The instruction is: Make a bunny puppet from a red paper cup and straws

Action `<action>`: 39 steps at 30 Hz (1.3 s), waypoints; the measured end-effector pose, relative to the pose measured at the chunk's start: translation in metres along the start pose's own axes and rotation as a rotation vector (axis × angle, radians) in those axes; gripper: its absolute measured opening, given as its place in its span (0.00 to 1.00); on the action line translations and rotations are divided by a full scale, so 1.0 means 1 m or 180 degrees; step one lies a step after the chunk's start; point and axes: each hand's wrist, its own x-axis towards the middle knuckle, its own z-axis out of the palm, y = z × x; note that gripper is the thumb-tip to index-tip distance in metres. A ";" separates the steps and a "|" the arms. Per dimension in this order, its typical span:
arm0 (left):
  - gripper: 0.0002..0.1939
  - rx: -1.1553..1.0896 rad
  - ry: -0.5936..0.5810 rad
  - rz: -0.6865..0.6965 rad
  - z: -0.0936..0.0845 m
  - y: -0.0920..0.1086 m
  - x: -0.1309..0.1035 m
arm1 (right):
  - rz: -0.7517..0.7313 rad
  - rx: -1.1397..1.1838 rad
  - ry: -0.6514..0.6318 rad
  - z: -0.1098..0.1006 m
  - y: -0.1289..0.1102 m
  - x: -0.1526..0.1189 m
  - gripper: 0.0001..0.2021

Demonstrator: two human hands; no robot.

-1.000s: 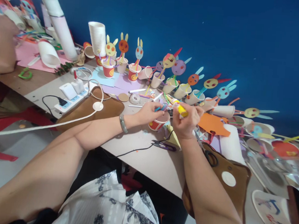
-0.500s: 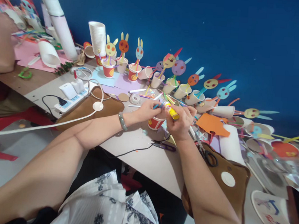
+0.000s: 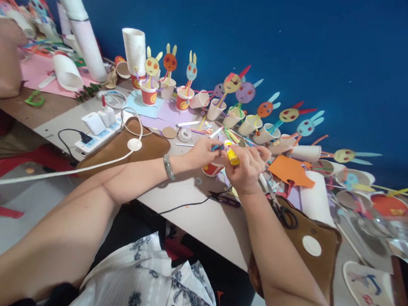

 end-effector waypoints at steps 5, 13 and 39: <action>0.06 0.0028 0.0018 0.0088 0.003 0.003 -0.002 | 0.0462 -0.0088 0.0187 -0.003 0.007 0.001 0.16; 0.03 0.0028 0.0053 0.0038 -0.001 -0.001 0.001 | -0.0268 0.0060 0.0052 -0.003 0.002 0.000 0.10; 0.08 0.0101 0.0129 -0.0218 -0.004 0.013 -0.001 | 0.1278 0.0523 0.0777 -0.009 0.010 0.011 0.19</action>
